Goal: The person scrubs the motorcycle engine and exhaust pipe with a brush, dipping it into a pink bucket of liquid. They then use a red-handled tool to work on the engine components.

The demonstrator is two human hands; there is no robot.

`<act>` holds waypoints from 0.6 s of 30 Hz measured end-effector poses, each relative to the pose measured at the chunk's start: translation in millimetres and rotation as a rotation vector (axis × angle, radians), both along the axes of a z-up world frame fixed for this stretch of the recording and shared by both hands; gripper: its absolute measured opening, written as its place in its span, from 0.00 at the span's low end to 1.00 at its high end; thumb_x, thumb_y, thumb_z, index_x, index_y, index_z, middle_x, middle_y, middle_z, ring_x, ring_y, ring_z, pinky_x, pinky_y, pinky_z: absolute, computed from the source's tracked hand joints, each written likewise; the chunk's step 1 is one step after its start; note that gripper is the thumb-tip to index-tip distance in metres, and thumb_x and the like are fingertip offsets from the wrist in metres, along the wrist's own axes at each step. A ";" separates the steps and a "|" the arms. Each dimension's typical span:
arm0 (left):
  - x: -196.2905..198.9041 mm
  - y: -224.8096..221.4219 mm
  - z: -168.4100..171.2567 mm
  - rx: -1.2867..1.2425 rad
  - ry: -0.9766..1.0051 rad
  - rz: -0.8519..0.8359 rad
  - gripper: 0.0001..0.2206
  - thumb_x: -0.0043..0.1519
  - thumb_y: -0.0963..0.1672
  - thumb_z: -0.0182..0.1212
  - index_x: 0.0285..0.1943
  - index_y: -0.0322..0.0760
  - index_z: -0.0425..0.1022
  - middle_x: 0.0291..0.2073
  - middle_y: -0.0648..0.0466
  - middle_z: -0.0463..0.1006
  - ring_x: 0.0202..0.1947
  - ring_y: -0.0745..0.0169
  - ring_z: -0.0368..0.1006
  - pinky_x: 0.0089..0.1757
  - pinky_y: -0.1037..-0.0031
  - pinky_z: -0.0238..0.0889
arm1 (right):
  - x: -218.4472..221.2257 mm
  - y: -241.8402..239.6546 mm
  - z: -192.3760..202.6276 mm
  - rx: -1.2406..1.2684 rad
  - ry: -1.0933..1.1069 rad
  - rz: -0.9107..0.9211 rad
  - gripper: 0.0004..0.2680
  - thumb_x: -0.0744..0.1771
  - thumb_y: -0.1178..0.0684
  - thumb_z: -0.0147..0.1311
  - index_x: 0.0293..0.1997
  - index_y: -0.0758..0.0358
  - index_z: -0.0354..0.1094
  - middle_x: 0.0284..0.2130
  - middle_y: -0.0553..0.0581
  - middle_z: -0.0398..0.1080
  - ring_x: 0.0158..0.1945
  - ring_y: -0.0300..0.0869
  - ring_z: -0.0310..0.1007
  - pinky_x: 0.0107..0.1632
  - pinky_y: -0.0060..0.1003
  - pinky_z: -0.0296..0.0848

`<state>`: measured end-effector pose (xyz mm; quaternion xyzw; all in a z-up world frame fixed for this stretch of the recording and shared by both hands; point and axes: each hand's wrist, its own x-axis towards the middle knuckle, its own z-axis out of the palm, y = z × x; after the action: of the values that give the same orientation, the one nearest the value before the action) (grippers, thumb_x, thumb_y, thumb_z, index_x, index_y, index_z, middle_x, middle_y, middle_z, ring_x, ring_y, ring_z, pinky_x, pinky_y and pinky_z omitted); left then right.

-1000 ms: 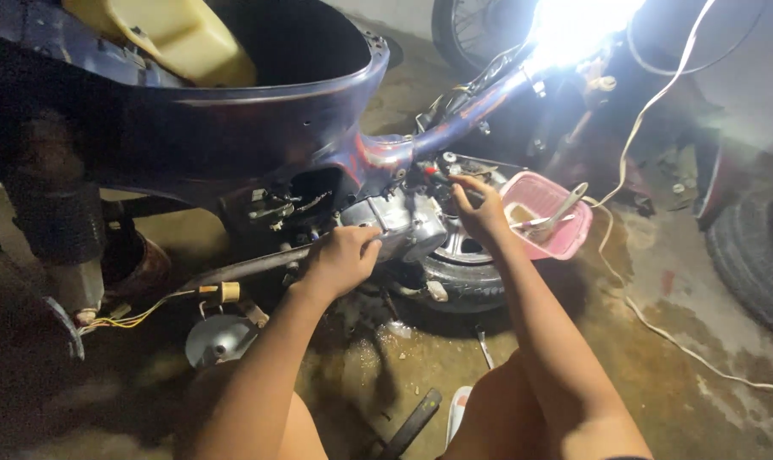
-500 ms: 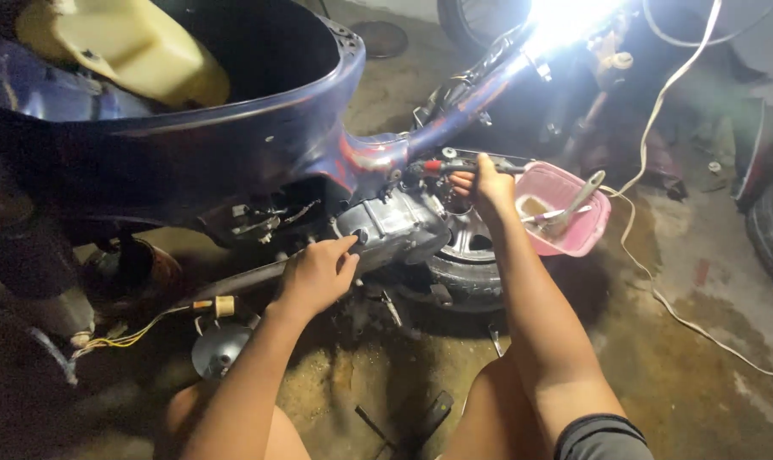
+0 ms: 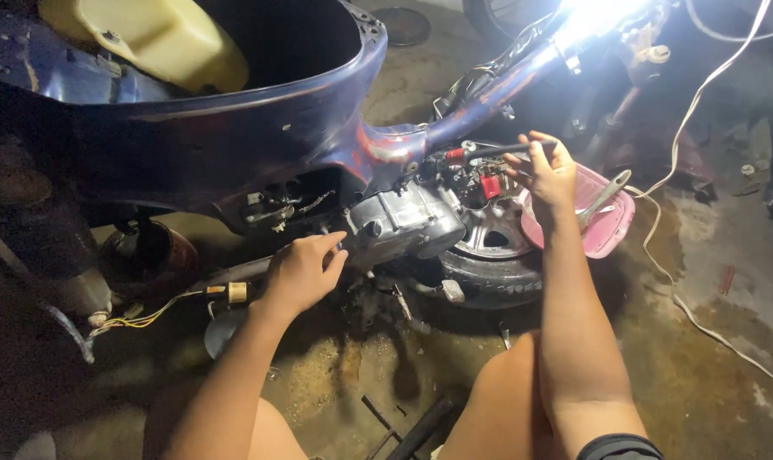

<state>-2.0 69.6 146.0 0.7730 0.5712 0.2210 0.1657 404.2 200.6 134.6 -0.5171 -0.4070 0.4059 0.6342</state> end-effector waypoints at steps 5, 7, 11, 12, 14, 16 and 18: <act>12.6 -5.6 8.5 -0.039 -0.001 -0.043 0.15 0.64 0.45 0.57 0.59 0.43 0.80 0.33 0.50 0.84 0.35 0.50 0.83 0.35 0.64 0.75 | -15.7 29.5 -28.2 0.106 0.130 -0.156 0.05 0.69 0.53 0.63 0.42 0.59 0.70 0.36 0.62 0.80 0.30 0.53 0.83 0.28 0.43 0.87; 16.4 -2.8 6.6 -0.029 0.009 -0.044 0.15 0.64 0.45 0.57 0.58 0.43 0.80 0.33 0.50 0.84 0.34 0.50 0.83 0.35 0.64 0.75 | -15.4 34.0 -39.4 0.082 0.117 -0.212 0.07 0.68 0.52 0.64 0.39 0.61 0.70 0.32 0.64 0.79 0.29 0.53 0.83 0.27 0.43 0.86; 24.7 1.9 3.8 -0.039 0.003 -0.052 0.15 0.65 0.45 0.57 0.58 0.43 0.80 0.33 0.49 0.84 0.34 0.50 0.83 0.34 0.64 0.75 | -6.0 21.8 -38.9 -0.186 0.128 -0.195 0.11 0.68 0.47 0.60 0.42 0.63 0.66 0.34 0.71 0.78 0.34 0.55 0.84 0.34 0.49 0.87; 25.7 2.9 4.4 -0.037 0.004 -0.055 0.15 0.65 0.45 0.57 0.58 0.43 0.80 0.33 0.49 0.84 0.34 0.50 0.83 0.34 0.64 0.75 | 0.0 19.9 -35.2 -0.184 0.129 -0.198 0.11 0.68 0.47 0.60 0.42 0.63 0.66 0.34 0.71 0.78 0.34 0.55 0.84 0.34 0.49 0.87; 26.4 4.0 4.4 -0.051 0.000 -0.063 0.15 0.65 0.45 0.56 0.59 0.42 0.80 0.35 0.49 0.85 0.34 0.51 0.83 0.35 0.65 0.75 | 10.1 16.9 -28.6 -0.116 -0.131 -0.130 0.10 0.66 0.53 0.67 0.50 0.58 0.73 0.35 0.63 0.74 0.33 0.46 0.83 0.33 0.42 0.85; 26.3 6.1 4.0 -0.048 -0.010 -0.063 0.15 0.65 0.45 0.56 0.59 0.42 0.80 0.35 0.49 0.85 0.34 0.50 0.83 0.35 0.64 0.75 | 23.1 12.7 -26.2 0.003 -0.592 -0.126 0.14 0.63 0.52 0.68 0.54 0.52 0.73 0.36 0.60 0.76 0.39 0.52 0.81 0.39 0.46 0.80; 26.6 7.2 3.2 -0.046 -0.017 -0.066 0.15 0.65 0.45 0.56 0.59 0.41 0.80 0.35 0.48 0.85 0.34 0.49 0.83 0.35 0.64 0.75 | 33.8 17.6 -33.2 0.124 -1.050 -0.115 0.19 0.61 0.52 0.70 0.58 0.46 0.74 0.37 0.56 0.78 0.45 0.57 0.79 0.46 0.50 0.75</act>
<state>24.6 76.8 149.2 0.7853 0.5490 0.2088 0.1957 438.1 218.2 101.4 -0.6336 -0.6641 0.0321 0.3956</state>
